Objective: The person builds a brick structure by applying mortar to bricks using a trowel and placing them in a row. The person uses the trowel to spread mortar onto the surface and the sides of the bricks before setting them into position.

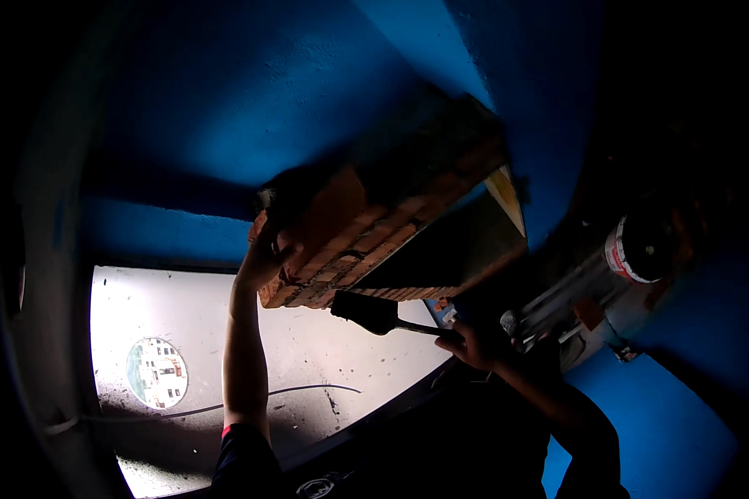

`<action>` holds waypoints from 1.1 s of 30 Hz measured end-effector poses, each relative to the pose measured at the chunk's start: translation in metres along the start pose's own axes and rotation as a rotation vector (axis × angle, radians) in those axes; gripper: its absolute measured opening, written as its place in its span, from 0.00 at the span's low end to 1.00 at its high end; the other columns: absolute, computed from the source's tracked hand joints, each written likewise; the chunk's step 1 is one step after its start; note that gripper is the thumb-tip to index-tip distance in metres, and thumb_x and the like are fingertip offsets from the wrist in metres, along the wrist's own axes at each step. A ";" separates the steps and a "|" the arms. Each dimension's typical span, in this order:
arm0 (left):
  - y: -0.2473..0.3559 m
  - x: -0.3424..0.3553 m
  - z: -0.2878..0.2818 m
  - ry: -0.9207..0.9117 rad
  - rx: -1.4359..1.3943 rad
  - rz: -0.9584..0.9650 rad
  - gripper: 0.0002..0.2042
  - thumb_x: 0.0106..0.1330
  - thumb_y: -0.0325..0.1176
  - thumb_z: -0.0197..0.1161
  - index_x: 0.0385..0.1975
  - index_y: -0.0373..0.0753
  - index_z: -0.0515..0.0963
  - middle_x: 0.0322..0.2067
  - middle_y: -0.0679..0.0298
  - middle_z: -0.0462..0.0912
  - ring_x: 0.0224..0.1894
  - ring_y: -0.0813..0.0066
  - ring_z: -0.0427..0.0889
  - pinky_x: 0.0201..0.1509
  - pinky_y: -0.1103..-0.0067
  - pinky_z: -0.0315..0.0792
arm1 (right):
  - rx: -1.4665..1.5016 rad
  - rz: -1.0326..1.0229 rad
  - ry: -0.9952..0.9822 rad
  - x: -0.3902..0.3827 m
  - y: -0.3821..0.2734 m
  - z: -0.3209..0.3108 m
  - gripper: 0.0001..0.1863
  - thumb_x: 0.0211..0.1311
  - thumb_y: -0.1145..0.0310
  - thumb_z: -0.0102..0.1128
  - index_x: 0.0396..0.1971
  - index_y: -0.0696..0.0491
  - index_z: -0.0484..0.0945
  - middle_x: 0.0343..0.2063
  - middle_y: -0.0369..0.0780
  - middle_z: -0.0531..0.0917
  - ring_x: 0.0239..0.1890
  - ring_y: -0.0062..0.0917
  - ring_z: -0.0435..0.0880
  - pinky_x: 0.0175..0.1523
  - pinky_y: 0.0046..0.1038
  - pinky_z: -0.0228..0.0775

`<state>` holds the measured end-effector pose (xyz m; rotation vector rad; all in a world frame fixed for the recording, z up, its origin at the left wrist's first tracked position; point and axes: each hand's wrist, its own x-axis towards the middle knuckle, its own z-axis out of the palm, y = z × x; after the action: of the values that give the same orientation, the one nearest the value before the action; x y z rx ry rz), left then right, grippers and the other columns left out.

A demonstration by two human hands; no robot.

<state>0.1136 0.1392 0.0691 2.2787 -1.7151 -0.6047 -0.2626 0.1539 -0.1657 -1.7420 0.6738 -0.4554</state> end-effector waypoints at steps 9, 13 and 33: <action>0.029 0.026 0.003 -0.201 0.050 -0.191 0.43 0.52 0.53 0.70 0.65 0.43 0.58 0.61 0.53 0.66 0.64 0.57 0.64 0.62 0.65 0.64 | -0.099 -0.328 0.089 0.096 0.040 0.014 0.26 0.54 0.45 0.63 0.16 0.55 0.77 0.10 0.40 0.76 0.15 0.27 0.78 0.21 0.30 0.69; 0.028 0.025 0.011 -0.073 -0.029 -0.001 0.46 0.49 0.55 0.72 0.66 0.42 0.57 0.61 0.52 0.66 0.64 0.56 0.63 0.62 0.64 0.64 | -0.190 -0.326 0.005 0.120 0.027 -0.004 0.25 0.55 0.45 0.63 0.17 0.54 0.78 0.13 0.39 0.78 0.15 0.26 0.77 0.21 0.27 0.69; 0.040 0.024 0.009 -0.101 0.048 -0.204 0.37 0.48 0.48 0.74 0.58 0.42 0.67 0.53 0.56 0.75 0.57 0.58 0.71 0.56 0.64 0.69 | -0.155 -0.521 -0.073 0.179 0.038 0.018 0.25 0.54 0.47 0.65 0.13 0.52 0.72 0.07 0.36 0.70 0.11 0.21 0.71 0.16 0.25 0.60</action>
<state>0.0811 0.1051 0.0734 2.5173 -1.5662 -0.7387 -0.1233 0.0449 -0.2142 -2.0726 0.1967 -0.7044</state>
